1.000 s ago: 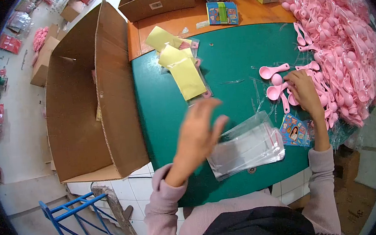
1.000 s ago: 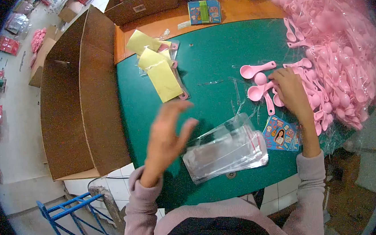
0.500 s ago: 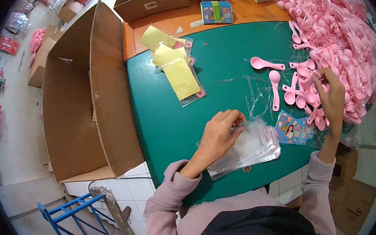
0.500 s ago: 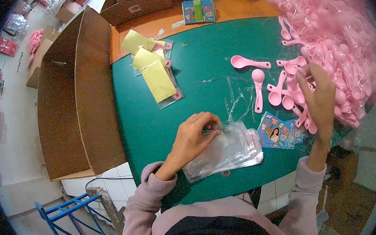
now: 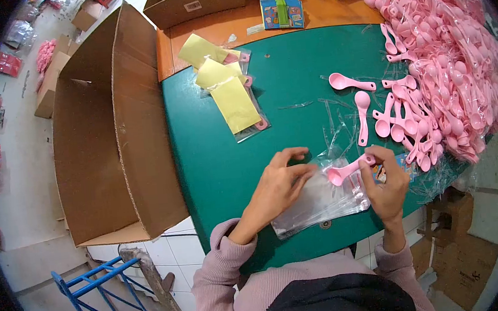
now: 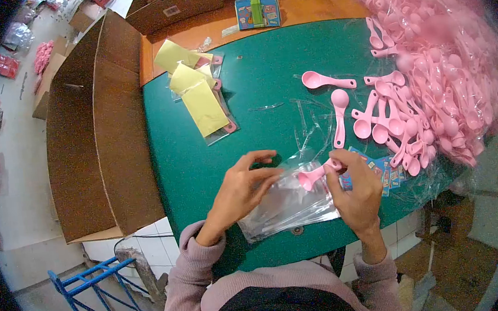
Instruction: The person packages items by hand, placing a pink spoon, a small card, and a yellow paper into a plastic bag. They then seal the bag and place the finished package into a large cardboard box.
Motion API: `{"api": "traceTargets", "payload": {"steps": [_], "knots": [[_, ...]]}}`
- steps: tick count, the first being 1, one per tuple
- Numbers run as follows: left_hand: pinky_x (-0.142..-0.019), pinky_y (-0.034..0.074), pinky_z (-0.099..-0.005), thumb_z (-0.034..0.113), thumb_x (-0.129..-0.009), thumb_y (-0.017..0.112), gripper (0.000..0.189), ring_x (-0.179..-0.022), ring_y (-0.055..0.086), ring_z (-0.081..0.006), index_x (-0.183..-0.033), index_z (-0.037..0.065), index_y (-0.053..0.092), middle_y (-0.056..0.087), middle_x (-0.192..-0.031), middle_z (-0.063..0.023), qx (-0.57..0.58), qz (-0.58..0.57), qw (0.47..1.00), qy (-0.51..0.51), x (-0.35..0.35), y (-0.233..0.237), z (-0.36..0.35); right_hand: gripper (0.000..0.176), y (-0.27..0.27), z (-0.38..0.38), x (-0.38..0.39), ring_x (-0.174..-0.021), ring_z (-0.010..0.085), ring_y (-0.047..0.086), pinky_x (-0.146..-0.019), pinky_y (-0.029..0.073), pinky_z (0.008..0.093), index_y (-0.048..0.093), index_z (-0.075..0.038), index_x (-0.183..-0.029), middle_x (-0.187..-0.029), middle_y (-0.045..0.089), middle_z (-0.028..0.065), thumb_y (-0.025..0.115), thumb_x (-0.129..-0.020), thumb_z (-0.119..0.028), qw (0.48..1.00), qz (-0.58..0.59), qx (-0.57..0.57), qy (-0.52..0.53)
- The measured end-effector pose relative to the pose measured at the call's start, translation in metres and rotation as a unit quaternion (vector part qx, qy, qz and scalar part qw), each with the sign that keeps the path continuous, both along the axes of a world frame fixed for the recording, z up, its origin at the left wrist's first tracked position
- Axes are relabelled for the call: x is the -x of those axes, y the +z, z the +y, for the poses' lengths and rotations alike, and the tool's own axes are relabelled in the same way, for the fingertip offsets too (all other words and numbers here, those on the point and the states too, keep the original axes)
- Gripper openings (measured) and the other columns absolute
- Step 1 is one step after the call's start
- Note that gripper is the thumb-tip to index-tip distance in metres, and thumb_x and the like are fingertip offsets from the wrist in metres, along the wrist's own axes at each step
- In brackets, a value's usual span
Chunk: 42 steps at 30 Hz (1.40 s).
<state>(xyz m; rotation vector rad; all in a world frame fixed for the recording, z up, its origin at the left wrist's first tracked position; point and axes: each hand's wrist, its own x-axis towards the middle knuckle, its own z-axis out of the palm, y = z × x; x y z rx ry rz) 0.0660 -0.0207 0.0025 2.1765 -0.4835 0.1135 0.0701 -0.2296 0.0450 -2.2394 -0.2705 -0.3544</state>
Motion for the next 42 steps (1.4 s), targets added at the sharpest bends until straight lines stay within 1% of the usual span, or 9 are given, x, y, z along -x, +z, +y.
{"api": "traceTargets", "payload": {"steps": [5,10,29,32,35,37,39,41,42], "knots": [[-0.072,0.049,-0.0292,0.0,-0.078,0.057,0.037,-0.083,0.062,-0.0197,-0.115,0.005,0.051,0.064,-0.095,-0.0107,0.155,0.16,0.975,0.017,-0.001,0.012,0.01,0.021,0.006,-0.005,-0.001,-0.067,0.013,0.058,-0.062,0.046,0.025,0.056,0.0,-0.093,-0.078,0.06,0.0073,0.064,-0.074,-0.001,0.997,0.061,0.04,-0.024],[-0.071,0.048,-0.0256,0.004,-0.083,0.058,0.034,-0.082,0.061,-0.0115,-0.114,0.002,0.044,0.066,-0.084,-0.0083,0.298,0.351,0.888,0.003,0.001,0.016,0.009,0.023,0.001,-0.008,-0.002,-0.075,0.0085,0.053,-0.068,0.044,0.0221,0.052,0.001,-0.097,-0.085,0.056,0.006,0.063,-0.077,0.001,0.97,0.107,-0.214,-0.041],[-0.077,0.046,-0.0252,0.01,-0.085,0.058,0.034,-0.085,0.057,-0.0102,-0.117,0.0,0.051,0.064,-0.093,-0.0079,0.353,0.374,0.856,-0.053,0.006,0.025,0.004,0.03,0.012,0.012,-0.003,-0.075,0.0107,0.056,-0.069,0.045,0.0222,0.052,0.002,-0.099,-0.09,0.056,0.0072,0.067,-0.073,0.001,0.971,0.118,-0.193,0.082],[-0.076,0.045,-0.0247,0.016,-0.09,0.051,0.028,-0.085,0.055,-0.0095,-0.111,-0.001,0.056,0.063,-0.093,-0.0066,0.231,0.366,0.897,-0.094,0.005,0.016,0.01,0.026,0.005,0.005,-0.006,-0.074,0.012,0.057,-0.066,0.046,0.022,0.053,0.002,-0.095,-0.089,0.055,0.0066,0.067,-0.073,0.0,0.957,0.087,-0.273,0.054],[-0.059,0.041,-0.021,0.022,-0.091,0.047,0.029,-0.067,0.048,-0.006,-0.105,-0.001,0.06,0.059,-0.076,-0.0027,0.265,0.341,0.897,-0.093,0.005,0.012,0.0,0.026,0.006,0.0,-0.011,-0.088,0.019,0.056,-0.077,0.045,0.03,0.056,0.002,-0.093,-0.104,0.054,0.0132,0.064,-0.08,-0.02,0.967,0.128,-0.196,0.095],[-0.055,0.038,-0.0202,0.023,-0.092,0.046,0.03,-0.066,0.046,-0.005,-0.105,0.0,0.061,0.058,-0.075,-0.0006,0.335,0.335,0.879,-0.056,0.004,0.022,-0.005,0.045,0.017,-0.001,-0.021,-0.105,0.0254,0.048,-0.091,0.036,0.0391,0.061,-0.001,-0.096,-0.122,0.047,0.0179,0.052,-0.085,-0.044,0.954,-0.019,0.08,0.287],[-0.056,0.039,-0.02,0.023,-0.092,0.046,0.03,-0.066,0.046,-0.0047,-0.104,0.0,0.062,0.059,-0.077,-0.0004,0.35,0.341,0.871,-0.047,0.004,0.022,-0.003,0.057,0.018,-0.024,-0.025,-0.113,0.0305,0.04,-0.097,0.027,0.0428,0.063,-0.007,-0.101,-0.133,0.038,0.0174,0.041,-0.084,-0.057,0.953,0.038,0.057,0.294],[-0.057,0.039,-0.0198,0.024,-0.092,0.046,0.03,-0.067,0.046,-0.0043,-0.103,0.001,0.062,0.059,-0.079,-0.0001,0.365,0.349,0.862,-0.037,0.006,0.025,0.004,0.043,0.015,-0.061,-0.034,-0.109,0.0292,0.044,-0.093,0.032,0.0385,0.063,-0.011,-0.105,-0.131,0.042,0.0138,0.047,-0.086,-0.046,0.904,0.13,-0.298,0.279],[-0.065,0.043,-0.0236,0.024,-0.092,0.047,0.031,-0.075,0.052,-0.0094,-0.102,-0.001,0.062,0.062,-0.087,-0.0059,0.357,0.346,0.866,-0.048,0.007,0.031,0.009,0.037,0.016,-0.069,-0.035,-0.105,0.0286,0.046,-0.089,0.034,0.0368,0.062,-0.009,-0.104,-0.125,0.047,0.0135,0.051,-0.085,-0.039,0.951,0.158,-0.248,0.101]]}}
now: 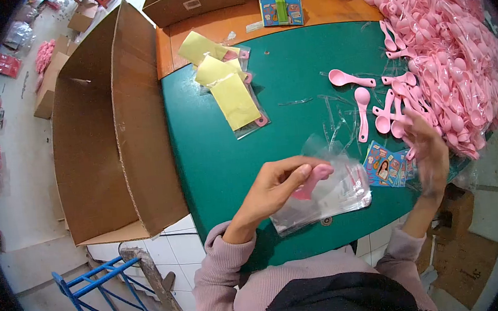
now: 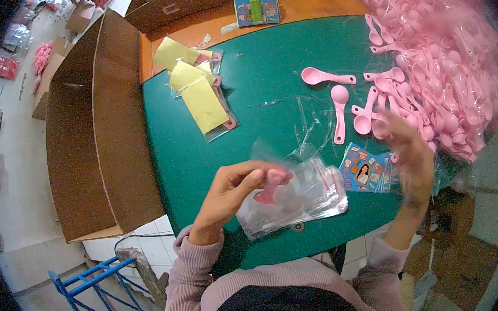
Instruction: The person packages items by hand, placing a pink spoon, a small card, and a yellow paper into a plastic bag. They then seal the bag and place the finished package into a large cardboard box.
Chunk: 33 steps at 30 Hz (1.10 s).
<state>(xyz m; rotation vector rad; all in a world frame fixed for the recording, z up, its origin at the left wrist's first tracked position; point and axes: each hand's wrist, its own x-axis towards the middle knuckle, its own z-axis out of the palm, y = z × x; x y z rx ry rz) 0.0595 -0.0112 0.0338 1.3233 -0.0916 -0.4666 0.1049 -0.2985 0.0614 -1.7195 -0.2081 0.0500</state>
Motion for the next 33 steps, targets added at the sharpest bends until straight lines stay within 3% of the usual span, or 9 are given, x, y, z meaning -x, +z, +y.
{"api": "traceTargets", "payload": {"steps": [2,4,7,11,15,18,26,28,33], "knots": [[-0.078,0.047,-0.0333,0.026,-0.091,0.048,0.033,-0.088,0.061,-0.0225,-0.1,-0.002,0.063,0.063,-0.099,-0.0169,0.058,-0.013,0.998,-0.014,0.002,0.001,0.01,0.031,-0.001,-0.02,0.004,-0.101,0.028,0.049,-0.086,0.037,0.0352,0.062,-0.007,-0.102,-0.119,0.051,0.0131,0.056,-0.084,-0.031,0.98,0.058,0.092,-0.166],[-0.081,0.046,-0.0378,0.027,-0.09,0.048,0.034,-0.089,0.061,-0.0265,-0.099,-0.002,0.063,0.062,-0.1,-0.0191,0.113,-0.059,0.991,0.042,0.0,-0.002,0.018,0.025,-0.009,-0.04,0.017,-0.091,0.0268,0.052,-0.079,0.04,0.0346,0.059,-0.004,-0.098,-0.1,0.058,0.0116,0.063,-0.075,-0.014,0.799,-0.143,0.573,-0.108],[-0.089,0.042,-0.048,0.029,-0.09,0.048,0.035,-0.092,0.06,-0.0343,-0.093,-0.001,0.064,0.061,-0.099,-0.0228,0.15,-0.1,0.98,0.082,0.005,-0.005,0.031,0.031,-0.016,-0.038,0.035,-0.09,0.0288,0.052,-0.08,0.04,0.0365,0.057,-0.003,-0.095,-0.093,0.056,0.013,0.068,-0.067,-0.009,0.903,0.031,0.428,-0.009],[-0.083,0.046,-0.0483,0.028,-0.09,0.047,0.036,-0.088,0.061,-0.0364,-0.09,-0.005,0.061,0.062,-0.091,-0.0243,0.215,-0.068,0.959,0.174,0.007,0.004,0.033,0.038,-0.027,-0.024,0.04,-0.091,0.0303,0.051,-0.081,0.039,0.0364,0.055,-0.001,-0.1,-0.095,0.054,0.0137,0.069,-0.065,-0.009,0.881,-0.066,0.466,-0.05],[-0.074,0.051,-0.0394,0.028,-0.091,0.045,0.037,-0.086,0.062,-0.032,-0.097,-0.006,0.058,0.063,-0.093,-0.0213,0.083,-0.117,0.987,0.077,0.0,0.014,0.031,0.028,-0.028,-0.029,0.033,-0.087,0.0305,0.051,-0.076,0.039,0.0358,0.054,0.0,-0.096,-0.087,0.053,0.0139,0.063,-0.07,-0.004,0.904,0.014,0.426,-0.043],[-0.072,0.049,-0.0271,0.021,-0.094,0.043,0.031,-0.085,0.061,-0.0156,-0.103,-0.003,0.059,0.064,-0.096,-0.0126,0.017,-0.013,0.998,0.06,-0.001,0.018,0.021,0.017,-0.02,-0.026,0.03,-0.084,0.0302,0.052,-0.073,0.04,0.0361,0.054,0.001,-0.092,-0.087,0.053,0.0152,0.057,-0.075,-0.002,0.905,-0.053,0.415,-0.076],[-0.072,0.046,-0.0229,0.021,-0.093,0.043,0.032,-0.087,0.06,-0.0136,-0.107,-0.004,0.058,0.063,-0.099,-0.0107,-0.045,-0.002,0.998,-0.033,-0.006,0.014,0.004,0.012,0.007,0.002,0.01,-0.067,0.0247,0.057,-0.064,0.044,0.0317,0.056,0.002,-0.091,-0.079,0.059,0.0131,0.052,-0.08,0.0,0.873,-0.169,0.446,-0.104],[-0.071,0.046,-0.0222,0.02,-0.093,0.043,0.032,-0.085,0.059,-0.0129,-0.107,-0.004,0.058,0.063,-0.098,-0.0103,-0.038,0.0,0.999,-0.036,-0.006,0.008,0.0,0.016,0.019,0.011,0.012,-0.063,0.0137,0.055,-0.059,0.044,0.0269,0.059,0.001,-0.094,-0.079,0.062,0.0083,0.054,-0.079,0.0,0.961,0.004,0.263,-0.084],[-0.07,0.049,-0.0257,0.018,-0.092,0.044,0.028,-0.079,0.062,-0.0124,-0.103,-0.001,0.061,0.066,-0.088,-0.0097,-0.067,-0.005,0.997,-0.047,-0.006,0.005,-0.004,0.018,0.043,0.043,0.01,-0.062,0.0117,0.055,-0.058,0.045,0.0255,0.061,0.0,-0.093,-0.079,0.063,0.0072,0.058,-0.076,0.001,0.976,-0.002,0.216,0.002]]}}
